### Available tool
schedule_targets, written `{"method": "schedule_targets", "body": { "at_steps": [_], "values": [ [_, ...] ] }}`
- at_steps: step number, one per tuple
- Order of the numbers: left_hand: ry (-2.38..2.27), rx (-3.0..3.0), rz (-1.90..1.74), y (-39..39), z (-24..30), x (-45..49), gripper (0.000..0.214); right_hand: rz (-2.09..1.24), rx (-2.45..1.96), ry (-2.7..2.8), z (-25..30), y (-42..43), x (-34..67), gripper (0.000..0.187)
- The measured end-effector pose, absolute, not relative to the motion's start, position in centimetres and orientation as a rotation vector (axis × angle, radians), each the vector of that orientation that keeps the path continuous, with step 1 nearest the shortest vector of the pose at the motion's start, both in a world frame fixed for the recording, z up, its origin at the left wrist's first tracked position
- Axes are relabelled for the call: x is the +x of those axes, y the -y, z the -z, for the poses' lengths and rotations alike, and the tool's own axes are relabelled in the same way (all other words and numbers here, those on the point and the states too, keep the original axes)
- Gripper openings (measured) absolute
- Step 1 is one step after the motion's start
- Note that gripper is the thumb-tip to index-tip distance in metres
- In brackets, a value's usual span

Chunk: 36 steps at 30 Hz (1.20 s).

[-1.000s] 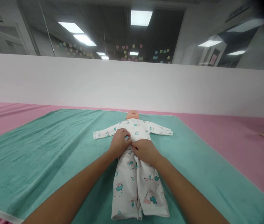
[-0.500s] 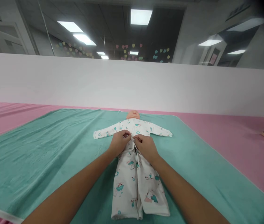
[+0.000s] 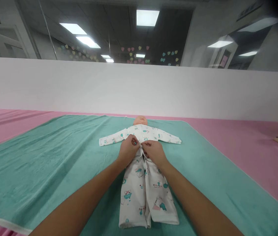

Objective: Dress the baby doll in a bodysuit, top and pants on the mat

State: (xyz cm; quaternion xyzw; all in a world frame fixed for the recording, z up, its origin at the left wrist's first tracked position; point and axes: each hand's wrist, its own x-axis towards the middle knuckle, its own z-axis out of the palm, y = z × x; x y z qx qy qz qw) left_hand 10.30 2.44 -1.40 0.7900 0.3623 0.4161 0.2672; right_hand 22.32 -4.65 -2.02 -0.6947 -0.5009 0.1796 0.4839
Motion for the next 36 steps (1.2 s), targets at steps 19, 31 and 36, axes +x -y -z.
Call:
{"method": "schedule_targets", "body": {
  "at_steps": [19,31,36],
  "values": [
    [-1.021,2.197,-1.140,-2.01,1.83,10.13,0.007,-0.784,-1.440,1.040,1.41,4.94,22.84,0.019],
    [-1.039,2.175,-1.122,-1.71,1.60,10.16,0.006,-0.808,-1.433,1.021,1.40,4.95,22.83,0.023],
    [-1.025,2.155,-1.124,-1.91,1.69,10.37,0.007,-0.812,-1.430,1.016,1.44,4.93,22.74,0.023]
  ]
}}
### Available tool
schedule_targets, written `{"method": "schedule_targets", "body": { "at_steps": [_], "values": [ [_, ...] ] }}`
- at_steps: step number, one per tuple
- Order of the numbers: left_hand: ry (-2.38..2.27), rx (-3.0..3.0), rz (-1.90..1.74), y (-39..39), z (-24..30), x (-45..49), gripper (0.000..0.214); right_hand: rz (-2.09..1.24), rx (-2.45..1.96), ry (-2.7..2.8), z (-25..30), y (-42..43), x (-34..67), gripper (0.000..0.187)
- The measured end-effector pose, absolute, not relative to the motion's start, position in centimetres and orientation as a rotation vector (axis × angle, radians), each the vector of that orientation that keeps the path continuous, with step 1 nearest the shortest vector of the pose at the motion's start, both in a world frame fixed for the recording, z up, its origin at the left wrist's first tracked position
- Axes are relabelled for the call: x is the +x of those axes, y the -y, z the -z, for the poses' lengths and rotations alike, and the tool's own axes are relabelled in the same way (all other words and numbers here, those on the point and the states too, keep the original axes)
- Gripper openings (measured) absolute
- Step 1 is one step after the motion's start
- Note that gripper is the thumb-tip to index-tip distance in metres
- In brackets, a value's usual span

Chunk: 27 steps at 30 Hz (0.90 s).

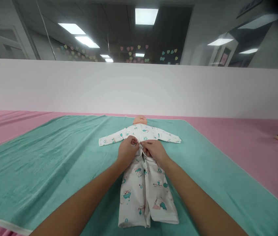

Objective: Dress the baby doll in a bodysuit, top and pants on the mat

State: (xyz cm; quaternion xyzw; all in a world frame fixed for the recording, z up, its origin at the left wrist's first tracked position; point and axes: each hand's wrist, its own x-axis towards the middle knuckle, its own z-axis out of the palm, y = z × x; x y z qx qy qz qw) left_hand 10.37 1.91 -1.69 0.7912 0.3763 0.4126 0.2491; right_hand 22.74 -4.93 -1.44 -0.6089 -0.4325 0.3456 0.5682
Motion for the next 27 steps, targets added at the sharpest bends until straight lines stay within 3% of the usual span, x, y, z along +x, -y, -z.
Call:
{"method": "schedule_targets", "body": {
  "at_steps": [27],
  "values": [
    [-0.929,2.017,-1.070,-2.40,1.39,10.31,0.008,-0.772,-1.473,1.046,1.61,4.92,22.56,0.016]
  ]
}}
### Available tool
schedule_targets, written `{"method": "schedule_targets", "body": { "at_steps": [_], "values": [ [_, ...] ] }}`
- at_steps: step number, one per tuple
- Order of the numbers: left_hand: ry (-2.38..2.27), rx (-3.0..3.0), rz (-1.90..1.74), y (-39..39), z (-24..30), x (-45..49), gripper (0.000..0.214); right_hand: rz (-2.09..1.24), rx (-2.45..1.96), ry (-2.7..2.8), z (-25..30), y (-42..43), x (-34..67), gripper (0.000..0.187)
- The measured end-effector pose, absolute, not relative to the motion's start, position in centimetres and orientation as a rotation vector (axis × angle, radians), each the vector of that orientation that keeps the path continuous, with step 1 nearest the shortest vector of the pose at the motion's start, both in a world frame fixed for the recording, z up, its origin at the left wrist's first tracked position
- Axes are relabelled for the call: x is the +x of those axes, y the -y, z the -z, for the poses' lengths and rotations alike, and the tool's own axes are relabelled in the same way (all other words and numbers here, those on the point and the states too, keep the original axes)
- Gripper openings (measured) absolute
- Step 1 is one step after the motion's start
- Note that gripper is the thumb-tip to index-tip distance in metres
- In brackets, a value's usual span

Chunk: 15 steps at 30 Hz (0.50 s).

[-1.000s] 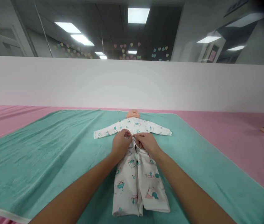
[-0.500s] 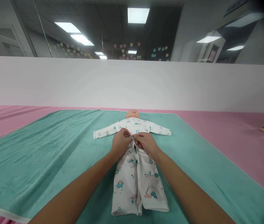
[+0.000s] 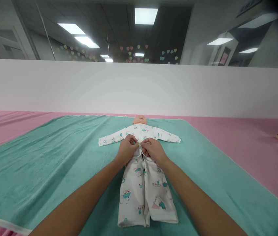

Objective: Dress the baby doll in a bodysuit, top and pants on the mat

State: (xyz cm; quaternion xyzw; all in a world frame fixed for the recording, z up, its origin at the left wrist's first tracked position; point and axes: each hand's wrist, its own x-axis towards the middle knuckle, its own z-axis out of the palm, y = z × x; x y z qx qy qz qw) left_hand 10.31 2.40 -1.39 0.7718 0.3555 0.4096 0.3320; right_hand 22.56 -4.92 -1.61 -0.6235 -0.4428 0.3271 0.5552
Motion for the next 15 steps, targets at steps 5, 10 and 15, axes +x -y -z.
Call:
{"method": "schedule_targets", "body": {
  "at_steps": [5,10,15],
  "values": [
    [-0.883,1.994,-1.064,-2.63,1.70,10.29,0.009,-0.750,-1.523,1.066,1.78,4.58,22.64,0.017],
    [-0.843,1.989,-1.068,-2.71,1.93,10.27,0.010,-0.730,-1.565,1.072,1.60,4.33,22.69,0.019],
    [-0.836,1.984,-1.096,-2.86,2.30,10.31,0.009,-0.730,-1.578,1.056,1.70,4.29,22.76,0.017]
  ]
}}
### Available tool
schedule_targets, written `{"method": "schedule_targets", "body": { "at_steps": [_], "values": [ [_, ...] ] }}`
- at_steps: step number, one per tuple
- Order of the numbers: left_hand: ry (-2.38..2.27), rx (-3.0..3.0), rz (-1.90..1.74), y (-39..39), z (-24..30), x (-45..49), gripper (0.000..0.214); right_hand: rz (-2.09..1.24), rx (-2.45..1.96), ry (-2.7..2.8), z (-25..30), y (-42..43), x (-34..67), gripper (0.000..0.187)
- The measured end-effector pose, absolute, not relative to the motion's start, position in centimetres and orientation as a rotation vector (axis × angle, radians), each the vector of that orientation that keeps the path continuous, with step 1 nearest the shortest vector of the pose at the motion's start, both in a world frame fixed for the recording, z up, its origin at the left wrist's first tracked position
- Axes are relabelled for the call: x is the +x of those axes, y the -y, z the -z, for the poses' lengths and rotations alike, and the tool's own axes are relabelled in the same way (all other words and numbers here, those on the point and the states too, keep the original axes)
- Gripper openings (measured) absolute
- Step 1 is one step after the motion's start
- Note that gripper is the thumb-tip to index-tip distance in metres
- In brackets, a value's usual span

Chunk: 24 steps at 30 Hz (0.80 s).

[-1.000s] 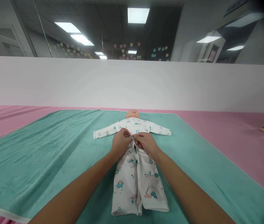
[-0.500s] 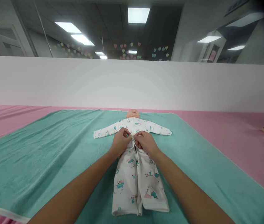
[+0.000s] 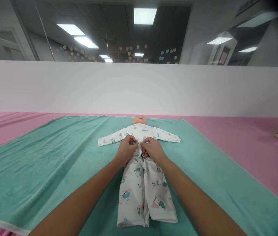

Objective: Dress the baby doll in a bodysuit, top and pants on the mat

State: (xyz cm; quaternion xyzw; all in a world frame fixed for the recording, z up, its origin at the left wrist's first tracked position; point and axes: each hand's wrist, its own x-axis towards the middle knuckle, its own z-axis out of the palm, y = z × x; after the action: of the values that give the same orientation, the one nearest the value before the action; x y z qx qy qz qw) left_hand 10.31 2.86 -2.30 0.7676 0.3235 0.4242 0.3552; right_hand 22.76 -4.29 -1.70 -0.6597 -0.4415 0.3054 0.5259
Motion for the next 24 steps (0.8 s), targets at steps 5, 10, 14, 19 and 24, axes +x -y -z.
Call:
{"method": "schedule_targets", "body": {
  "at_steps": [5,10,14,19,24],
  "values": [
    [-0.824,2.007,-1.102,-2.89,2.54,10.14,0.015,-0.705,-1.564,1.064,2.05,4.37,22.91,0.013],
    [-0.796,2.079,-1.078,-2.89,2.46,9.83,0.019,-0.685,-1.528,1.083,2.35,4.48,22.97,0.013],
    [-0.758,2.146,-1.068,-2.94,2.40,9.72,0.021,-0.682,-1.484,1.102,2.42,4.60,22.93,0.015],
    [-0.728,2.158,-1.085,-2.98,2.43,9.68,0.021,-0.664,-1.483,1.107,2.42,4.63,22.87,0.017],
    [-0.779,2.147,-1.068,-2.97,2.54,9.60,0.020,-0.654,-1.462,1.120,2.33,4.74,22.85,0.020]
  ]
}}
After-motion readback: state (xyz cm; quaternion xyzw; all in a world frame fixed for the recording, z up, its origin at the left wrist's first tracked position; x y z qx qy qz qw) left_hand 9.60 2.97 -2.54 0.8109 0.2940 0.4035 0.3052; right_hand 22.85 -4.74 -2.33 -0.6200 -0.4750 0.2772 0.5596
